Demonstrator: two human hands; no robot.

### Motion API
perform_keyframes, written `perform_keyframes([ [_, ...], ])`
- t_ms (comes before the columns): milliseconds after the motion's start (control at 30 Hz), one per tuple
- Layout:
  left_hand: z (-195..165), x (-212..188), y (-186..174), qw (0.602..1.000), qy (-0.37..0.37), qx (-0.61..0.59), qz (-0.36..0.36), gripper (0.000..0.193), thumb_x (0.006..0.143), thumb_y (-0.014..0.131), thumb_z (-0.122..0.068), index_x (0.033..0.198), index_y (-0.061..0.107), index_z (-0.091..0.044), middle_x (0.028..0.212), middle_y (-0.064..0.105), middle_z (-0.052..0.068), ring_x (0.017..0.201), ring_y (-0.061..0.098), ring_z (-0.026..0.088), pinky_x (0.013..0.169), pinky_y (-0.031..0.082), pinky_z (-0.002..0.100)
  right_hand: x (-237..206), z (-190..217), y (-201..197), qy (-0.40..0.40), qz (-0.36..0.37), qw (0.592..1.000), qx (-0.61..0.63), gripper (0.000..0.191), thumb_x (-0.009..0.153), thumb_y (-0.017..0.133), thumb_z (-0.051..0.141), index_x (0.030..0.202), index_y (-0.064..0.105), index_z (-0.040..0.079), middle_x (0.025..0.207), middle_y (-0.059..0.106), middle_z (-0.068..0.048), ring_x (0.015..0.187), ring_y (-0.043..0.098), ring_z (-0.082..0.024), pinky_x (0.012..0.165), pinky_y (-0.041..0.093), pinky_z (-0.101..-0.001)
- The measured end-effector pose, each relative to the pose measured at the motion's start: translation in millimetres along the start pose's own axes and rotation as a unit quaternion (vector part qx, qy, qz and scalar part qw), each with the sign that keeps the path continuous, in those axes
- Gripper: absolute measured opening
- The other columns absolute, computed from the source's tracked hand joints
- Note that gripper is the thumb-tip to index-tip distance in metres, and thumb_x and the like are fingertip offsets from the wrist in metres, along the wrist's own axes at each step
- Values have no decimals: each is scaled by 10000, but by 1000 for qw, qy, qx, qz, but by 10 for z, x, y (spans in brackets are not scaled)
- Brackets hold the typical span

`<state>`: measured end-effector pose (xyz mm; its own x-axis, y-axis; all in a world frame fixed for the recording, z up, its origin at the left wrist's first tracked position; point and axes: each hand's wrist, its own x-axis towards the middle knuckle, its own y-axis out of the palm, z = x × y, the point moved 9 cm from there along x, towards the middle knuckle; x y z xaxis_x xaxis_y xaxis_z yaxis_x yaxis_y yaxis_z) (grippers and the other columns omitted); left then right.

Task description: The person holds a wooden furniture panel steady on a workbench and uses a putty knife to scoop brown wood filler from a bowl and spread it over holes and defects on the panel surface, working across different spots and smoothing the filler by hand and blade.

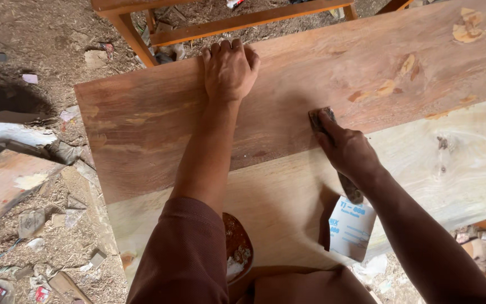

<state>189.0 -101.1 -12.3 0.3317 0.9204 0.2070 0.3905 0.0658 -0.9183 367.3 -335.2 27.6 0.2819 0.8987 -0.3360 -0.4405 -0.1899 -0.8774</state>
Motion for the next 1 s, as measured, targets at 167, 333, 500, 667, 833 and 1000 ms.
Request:
perform_keyframes([
  [167,-20,-3,-95,999,10,-22,-21,408,940,547,-388,1019,708,-21,987,706,192,998,632,353,995,405,534,-5,-37,26,32,65,996,-54,571,961,614,332,1517,496,273,880,733,-247,808,712,-459,751,570,-547],
  [333,12,11,-2,1000,-3,-9,13,394,956,546,-375,1019,704,-19,978,701,194,987,631,338,989,406,531,63,-105,-94,28,30,999,24,532,972,608,355,1484,526,238,911,738,-228,823,754,-413,753,605,-532],
  [500,6,-14,-28,999,8,-16,-27,382,953,559,-372,1001,714,-26,970,708,183,1001,635,340,1018,406,542,57,-200,-28,39,30,999,-17,559,979,605,342,1522,509,248,941,738,-239,904,725,-433,831,578,-533],
  [667,11,-5,-31,1000,-5,-25,-3,386,941,562,-365,1000,710,-14,981,705,192,1010,632,347,992,419,534,73,-124,-153,-7,28,999,30,525,948,623,348,1459,548,257,1011,730,-223,953,719,-420,826,578,-525],
  [833,-26,-9,-60,1000,3,5,-2,384,949,548,-370,1008,716,-31,986,712,189,1008,635,344,1028,404,546,67,-224,-128,91,83,991,-40,491,1006,560,360,1488,516,279,972,745,-220,936,719,-435,840,561,-546],
  [1000,12,-1,11,1000,-8,-12,24,410,958,533,-380,1054,706,-21,1015,711,198,1021,634,351,1006,419,531,108,-189,-209,63,80,994,-33,486,1002,553,356,1481,515,286,973,741,-213,913,721,-427,810,577,-546],
])
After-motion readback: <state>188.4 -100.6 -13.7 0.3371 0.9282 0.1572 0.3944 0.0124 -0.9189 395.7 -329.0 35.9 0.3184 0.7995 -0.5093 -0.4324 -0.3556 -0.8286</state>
